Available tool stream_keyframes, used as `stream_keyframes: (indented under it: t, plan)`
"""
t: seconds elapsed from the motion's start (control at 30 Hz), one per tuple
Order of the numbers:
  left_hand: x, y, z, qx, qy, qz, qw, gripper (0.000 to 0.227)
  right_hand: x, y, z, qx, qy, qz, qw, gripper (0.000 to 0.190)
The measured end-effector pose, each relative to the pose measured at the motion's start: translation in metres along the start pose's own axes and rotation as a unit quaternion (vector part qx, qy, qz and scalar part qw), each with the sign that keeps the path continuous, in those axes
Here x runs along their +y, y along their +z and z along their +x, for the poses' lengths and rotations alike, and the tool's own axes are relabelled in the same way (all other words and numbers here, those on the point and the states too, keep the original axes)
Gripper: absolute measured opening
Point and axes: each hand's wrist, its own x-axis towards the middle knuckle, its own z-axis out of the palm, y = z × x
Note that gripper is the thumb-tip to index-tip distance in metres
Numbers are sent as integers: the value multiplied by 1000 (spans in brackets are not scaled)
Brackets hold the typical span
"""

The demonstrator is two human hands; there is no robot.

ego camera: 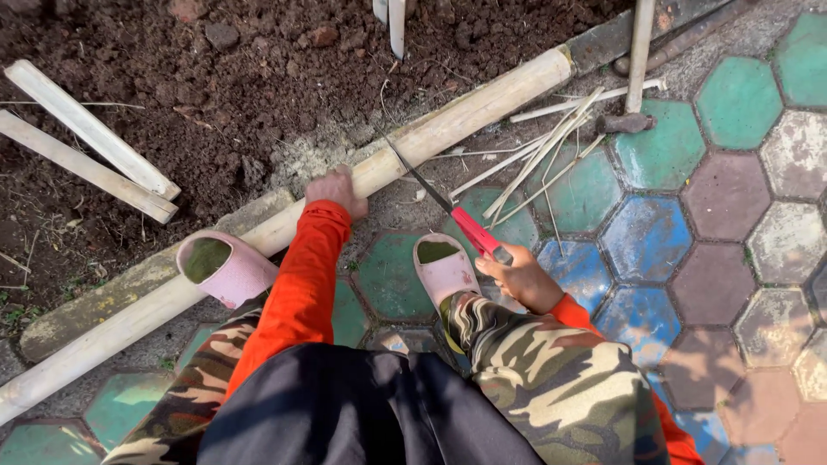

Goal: Sawing a bamboo pole and hammering it to create a garden bed edge.

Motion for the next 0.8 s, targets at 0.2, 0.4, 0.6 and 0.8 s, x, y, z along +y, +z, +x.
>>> stream_keyframes:
  t: [0.2,0.4,0.6,0.8]
  plan:
    - [0,4,11,-19,-16,10,1000,55,62,-20,20,-60,-92,-68,992,29]
    - [-4,-10,10,-30,-12,-3,999,51,27,4,10,0,-199,-96,975,23]
    - [2,-21,-7,-20,-29,-20,999,56,62,-5,20,17,-150,-139,979,29]
    - [4,2,-5,55,-19,-39,998,69,48,-9,18,-31,10,-69,997,26]
